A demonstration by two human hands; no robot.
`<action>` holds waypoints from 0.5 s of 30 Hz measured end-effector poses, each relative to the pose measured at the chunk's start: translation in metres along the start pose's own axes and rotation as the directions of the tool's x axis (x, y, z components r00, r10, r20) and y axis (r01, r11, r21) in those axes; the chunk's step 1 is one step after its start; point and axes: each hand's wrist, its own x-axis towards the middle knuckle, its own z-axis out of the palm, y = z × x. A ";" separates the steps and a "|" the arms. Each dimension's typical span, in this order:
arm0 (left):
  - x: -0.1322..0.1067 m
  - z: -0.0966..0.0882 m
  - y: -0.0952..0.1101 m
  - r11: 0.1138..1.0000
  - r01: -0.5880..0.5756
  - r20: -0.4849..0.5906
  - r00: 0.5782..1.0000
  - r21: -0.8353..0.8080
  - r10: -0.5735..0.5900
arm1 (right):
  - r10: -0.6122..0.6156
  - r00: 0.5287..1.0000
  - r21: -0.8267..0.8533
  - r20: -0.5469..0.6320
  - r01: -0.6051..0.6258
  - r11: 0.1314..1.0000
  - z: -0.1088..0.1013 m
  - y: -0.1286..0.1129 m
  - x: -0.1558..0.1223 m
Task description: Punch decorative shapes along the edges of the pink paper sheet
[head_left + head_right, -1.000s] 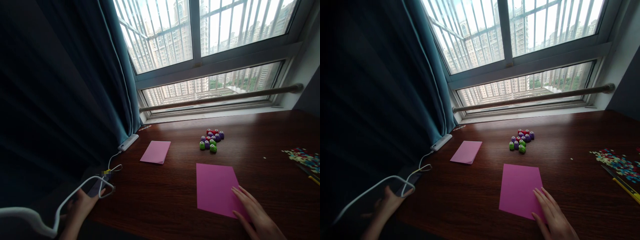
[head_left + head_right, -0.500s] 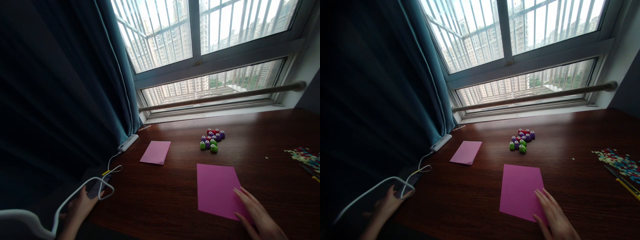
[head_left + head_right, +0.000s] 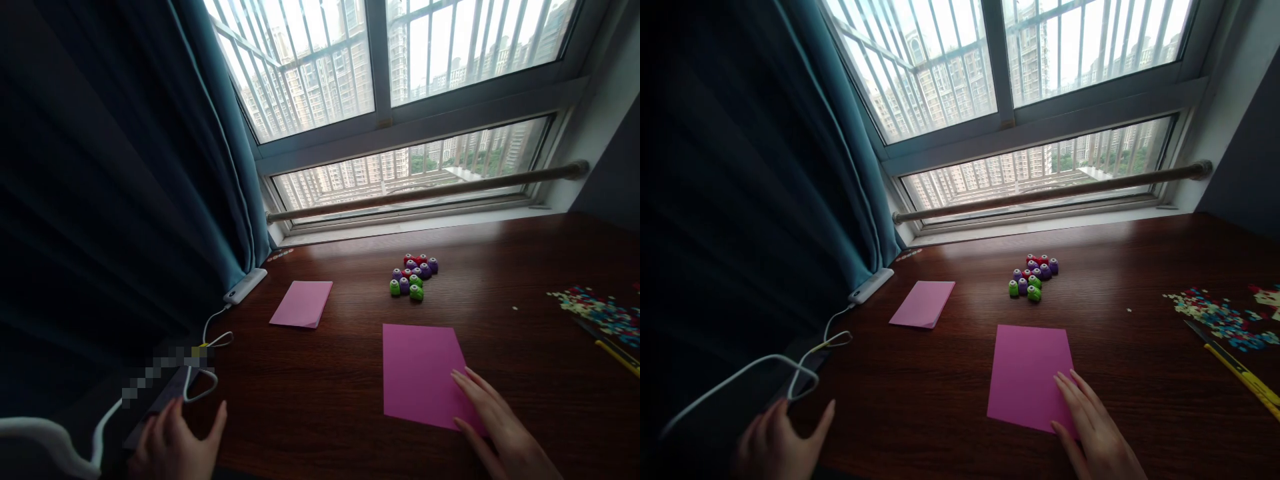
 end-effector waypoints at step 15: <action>-0.099 0.000 0.202 0.029 -0.980 -0.156 0.060 -0.195 0.986 | -0.067 0.996 0.022 0.061 0.066 0.998 -0.006 -0.002 0.006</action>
